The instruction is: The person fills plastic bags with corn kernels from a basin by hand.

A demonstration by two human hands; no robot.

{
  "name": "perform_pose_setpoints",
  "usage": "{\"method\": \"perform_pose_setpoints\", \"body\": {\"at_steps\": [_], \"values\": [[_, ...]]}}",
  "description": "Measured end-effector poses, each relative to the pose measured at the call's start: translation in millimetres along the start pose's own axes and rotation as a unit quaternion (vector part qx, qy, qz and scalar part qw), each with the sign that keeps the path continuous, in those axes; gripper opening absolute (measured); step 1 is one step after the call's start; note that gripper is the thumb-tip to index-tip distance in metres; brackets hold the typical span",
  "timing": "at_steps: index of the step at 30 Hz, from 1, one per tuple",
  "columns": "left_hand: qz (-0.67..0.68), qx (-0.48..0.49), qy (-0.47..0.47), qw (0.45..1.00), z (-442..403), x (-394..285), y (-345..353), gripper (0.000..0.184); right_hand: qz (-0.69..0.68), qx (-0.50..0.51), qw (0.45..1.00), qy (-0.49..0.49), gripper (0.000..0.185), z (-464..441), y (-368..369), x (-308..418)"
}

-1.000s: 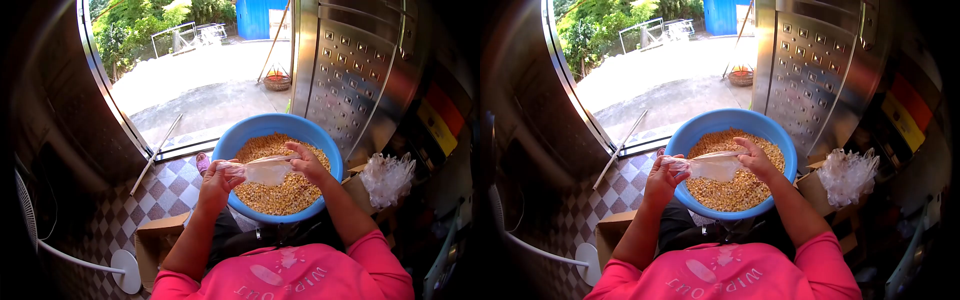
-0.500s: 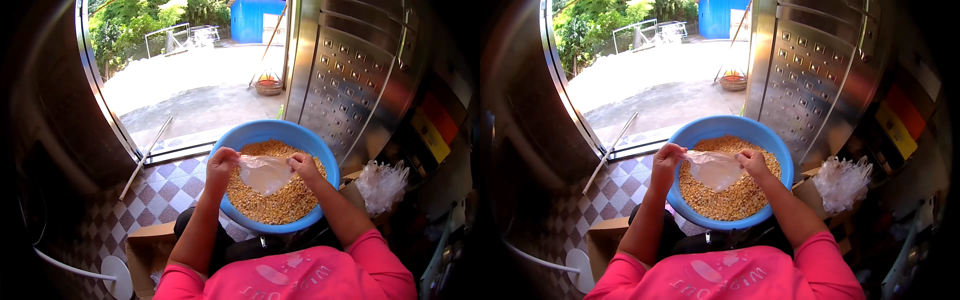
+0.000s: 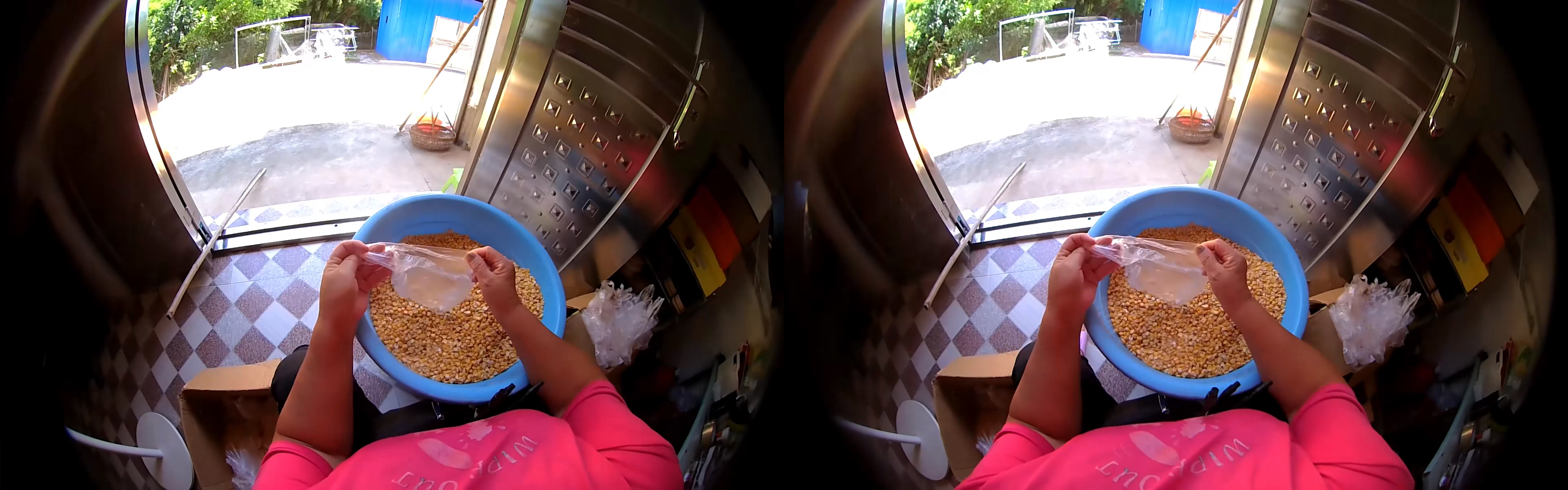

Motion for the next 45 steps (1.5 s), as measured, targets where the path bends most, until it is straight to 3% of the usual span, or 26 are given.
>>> {"method": "perform_pose_setpoints", "body": {"at_steps": [5,7,13,14,16,17,20,22,23,25,27,29,31,33,34,36,37,39,40,41,43,45], "values": [[0.108,-0.016,-0.070,0.992,1,22,-20,0.018,-0.011,0.002,1.000,-0.018,0.015,5,2,-1],[0.134,0.032,-0.100,0.985,4,32,-13,0.019,-0.034,-0.005,0.999,-0.016,0.015,5,3,3],[0.041,-0.012,-0.171,0.984,21,52,14,0.026,-0.053,-0.042,0.997,-0.029,0.016,-26,-21,9],[-0.017,0.049,-0.148,0.988,25,51,24,0.026,-0.058,-0.050,0.997,-0.023,0.015,-33,-24,12],[-0.004,0.122,-0.238,0.964,29,64,36,0.025,-0.051,-0.049,0.997,-0.012,0.015,-47,-27,15],[-0.006,0.122,-0.238,0.963,29,66,35,0.025,-0.052,-0.050,0.997,-0.011,0.015,-52,-29,17],[-0.183,0.166,-0.250,0.936,42,60,48,0.021,-0.025,-0.005,0.999,0.038,0.015,-63,-23,11],[-0.196,0.145,-0.229,0.942,35,63,36,0.017,0.042,0.081,0.985,0.149,0.014,-64,-8,-9],[-0.209,0.125,-0.206,0.948,28,64,27,0.015,0.042,0.082,0.984,0.150,0.014,-62,-5,-10],[-0.158,0.096,-0.200,0.962,20,63,14,0.013,-0.076,0.053,0.958,0.273,0.018,-47,1,-29],[-0.111,0.054,-0.194,0.973,16,57,7,0.012,-0.125,0.018,0.948,0.293,0.023,-46,-3,-29],[-0.107,0.037,-0.180,0.977,17,59,8,0.013,-0.079,-0.013,0.993,0.084,0.021,-53,-13,13],[-0.151,0.023,-0.136,0.979,16,55,10,0.014,-0.109,0.004,0.993,0.054,0.020,-40,0,34],[-0.165,0.041,-0.145,0.975,19,53,15,0.015,0.015,0.151,0.977,-0.148,0.016,-25,39,69],[-0.178,0.060,-0.151,0.971,21,52,19,0.015,0.014,0.150,0.978,-0.146,0.016,-23,44,66],[-0.193,0.051,-0.118,0.973,22,47,22,0.016,0.234,0.264,0.924,-0.147,0.016,-12,72,45],[-0.207,0.042,-0.084,0.974,22,40,22,0.016,0.233,0.265,0.924,-0.148,0.016,-11,70,38],[-0.145,0.027,-0.041,0.988,23,20,20,0.017,0.415,0.311,0.846,-0.123,0.022,-5,65,5],[-0.081,0.012,-0.001,0.997,23,7,16,0.017,0.369,0.288,0.880,-0.083,0.026,-6,57,-1],[-0.056,-0.005,0.005,0.998,20,1,10,0.019,0.368,0.292,0.879,-0.081,0.026,-6,56,-5],[-0.014,-0.004,-0.023,1.000,18,1,4,0.018,0.277,0.229,0.933,-0.016,0.031,-13,43,-5],[0.013,-0.007,-0.039,0.999,18,6,2,0.019,0.286,0.233,0.930,-0.008,0.035,-20,44,-6]]}}
Point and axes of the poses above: each hand's wrist, its own z-axis away from the middle knuckle, its own y-axis out of the palm, x = y × z, the point moved 8 cm from there along -z, towards the middle knuckle, and after that the axes turned 1 degree about y, right-handed, at the moved point
